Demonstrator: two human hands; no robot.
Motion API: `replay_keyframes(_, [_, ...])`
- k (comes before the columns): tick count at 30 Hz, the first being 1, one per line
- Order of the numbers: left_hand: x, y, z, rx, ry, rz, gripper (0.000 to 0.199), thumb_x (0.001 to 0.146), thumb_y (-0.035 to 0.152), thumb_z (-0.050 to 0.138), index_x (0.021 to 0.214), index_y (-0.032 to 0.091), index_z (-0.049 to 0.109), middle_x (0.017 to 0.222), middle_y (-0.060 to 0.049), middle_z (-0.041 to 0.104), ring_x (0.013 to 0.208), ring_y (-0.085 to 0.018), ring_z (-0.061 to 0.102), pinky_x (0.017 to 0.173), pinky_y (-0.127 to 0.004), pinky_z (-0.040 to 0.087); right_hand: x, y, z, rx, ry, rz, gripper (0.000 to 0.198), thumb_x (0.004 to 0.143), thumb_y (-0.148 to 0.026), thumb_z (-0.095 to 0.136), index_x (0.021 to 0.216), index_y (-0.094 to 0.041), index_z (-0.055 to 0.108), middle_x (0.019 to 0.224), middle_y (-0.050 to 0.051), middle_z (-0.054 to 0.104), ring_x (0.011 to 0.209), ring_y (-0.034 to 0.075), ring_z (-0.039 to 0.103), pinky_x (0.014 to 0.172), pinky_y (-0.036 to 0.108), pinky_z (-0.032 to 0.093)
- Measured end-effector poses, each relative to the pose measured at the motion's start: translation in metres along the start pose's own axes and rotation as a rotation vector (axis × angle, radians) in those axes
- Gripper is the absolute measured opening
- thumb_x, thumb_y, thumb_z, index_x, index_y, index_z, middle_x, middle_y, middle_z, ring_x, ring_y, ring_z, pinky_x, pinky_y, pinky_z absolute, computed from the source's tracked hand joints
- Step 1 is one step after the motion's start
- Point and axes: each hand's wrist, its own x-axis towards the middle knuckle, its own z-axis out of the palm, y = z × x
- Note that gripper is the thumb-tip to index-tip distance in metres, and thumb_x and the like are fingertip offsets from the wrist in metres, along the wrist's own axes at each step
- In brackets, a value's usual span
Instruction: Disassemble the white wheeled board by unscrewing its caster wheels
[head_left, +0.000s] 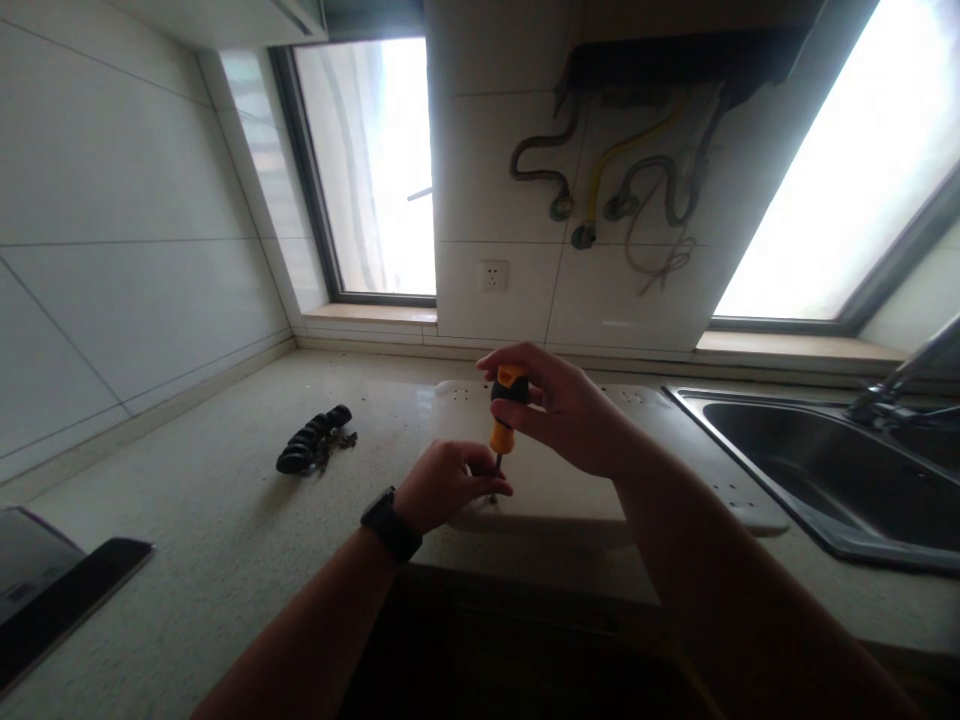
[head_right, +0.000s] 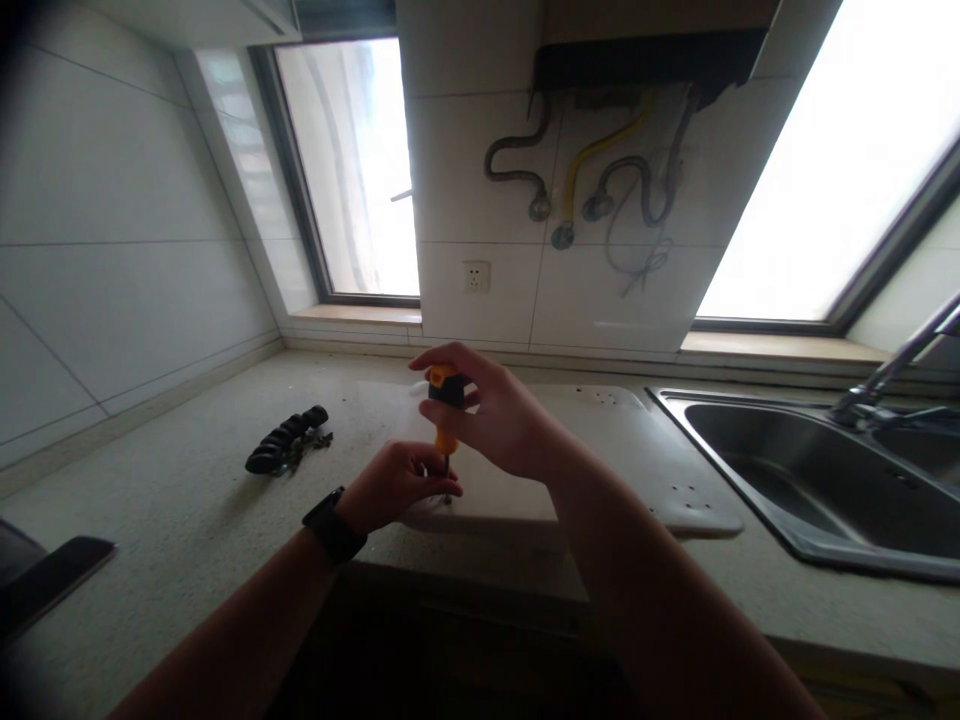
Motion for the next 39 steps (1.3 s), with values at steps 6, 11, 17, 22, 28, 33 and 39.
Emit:
replay_keyframes(6, [0.001, -0.004, 0.004, 0.081, 0.074, 0.016, 0.039, 0.075, 0.054, 0.083, 0.075, 0.017, 0.071, 0.073, -0.001, 0.071, 0.065, -0.014, 0.059, 0.062, -0.026, 0.044, 0.000, 0.002, 0.002, 0.084, 0.008, 0.041, 0.044, 0.087, -0.022, 0.071, 0.127, -0.023, 0.054, 0.113, 0.006, 0.064, 0.101, 0.018, 0.065, 0.082, 0.033, 0.056])
replay_keyframes(11, [0.000, -0.006, 0.006, 0.104, 0.106, 0.027, 0.043, 0.073, 0.057, 0.083, 0.074, 0.017, 0.068, 0.067, 0.002, 0.065, 0.060, -0.011, 0.051, 0.058, -0.024, 0.040, 0.002, 0.006, 0.005, 0.237, 0.062, 0.100, 0.044, 0.085, -0.029, 0.074, 0.119, -0.024, 0.048, 0.115, 0.008, 0.066, 0.094, 0.017, 0.067, 0.076, 0.032, 0.058])
replay_keyframes(17, [0.000, -0.006, 0.009, 0.152, 0.144, 0.023, 0.045, 0.073, 0.058, 0.083, 0.073, 0.017, 0.063, 0.061, 0.005, 0.057, 0.056, -0.010, 0.046, 0.053, -0.024, 0.034, 0.004, 0.005, 0.005, 0.065, 0.078, 0.054, 0.040, 0.083, -0.024, 0.076, 0.120, -0.025, 0.062, 0.099, 0.000, 0.062, 0.075, 0.009, 0.059, 0.065, 0.024, 0.053])
replay_keyframes(22, [0.000, 0.000, 0.004, 0.086, 0.074, 0.050, 0.035, 0.080, 0.048, 0.081, 0.086, 0.016, 0.070, 0.081, -0.002, 0.072, 0.066, -0.013, 0.060, 0.061, -0.025, 0.044, 0.001, 0.003, 0.001, 0.044, 0.083, 0.044, 0.044, 0.083, -0.016, 0.070, 0.125, -0.024, 0.061, 0.104, 0.002, 0.064, 0.084, 0.013, 0.065, 0.072, 0.028, 0.057])
replay_keyframes(28, [0.000, 0.007, -0.009, -0.064, -0.190, 0.049, 0.023, 0.092, 0.028, 0.069, 0.110, 0.016, 0.075, 0.108, -0.009, 0.078, 0.095, -0.019, 0.072, 0.085, -0.031, 0.053, -0.002, 0.004, 0.000, 0.194, 0.072, 0.048, 0.043, 0.078, -0.006, 0.064, 0.117, -0.024, 0.059, 0.118, 0.006, 0.062, 0.103, 0.020, 0.070, 0.073, 0.028, 0.061])
replay_keyframes(33, [0.001, 0.007, -0.008, 0.036, -0.119, 0.099, 0.014, 0.090, 0.029, 0.072, 0.095, 0.018, 0.078, 0.096, -0.005, 0.077, 0.087, -0.018, 0.069, 0.083, -0.030, 0.051, -0.003, 0.004, -0.001, 0.324, 0.037, 0.059, 0.040, 0.075, -0.001, 0.060, 0.109, -0.023, 0.056, 0.120, 0.004, 0.060, 0.107, 0.021, 0.072, 0.086, 0.035, 0.062])
replay_keyframes(39, [0.002, -0.005, -0.008, 0.136, 0.071, 0.097, 0.021, 0.085, 0.040, 0.078, 0.087, 0.020, 0.077, 0.090, -0.004, 0.071, 0.076, -0.016, 0.062, 0.072, -0.028, 0.048, -0.001, 0.006, -0.005, 0.382, -0.005, 0.067, 0.047, 0.081, -0.007, 0.060, 0.123, -0.025, 0.053, 0.124, 0.006, 0.064, 0.111, 0.021, 0.070, 0.098, 0.044, 0.058])
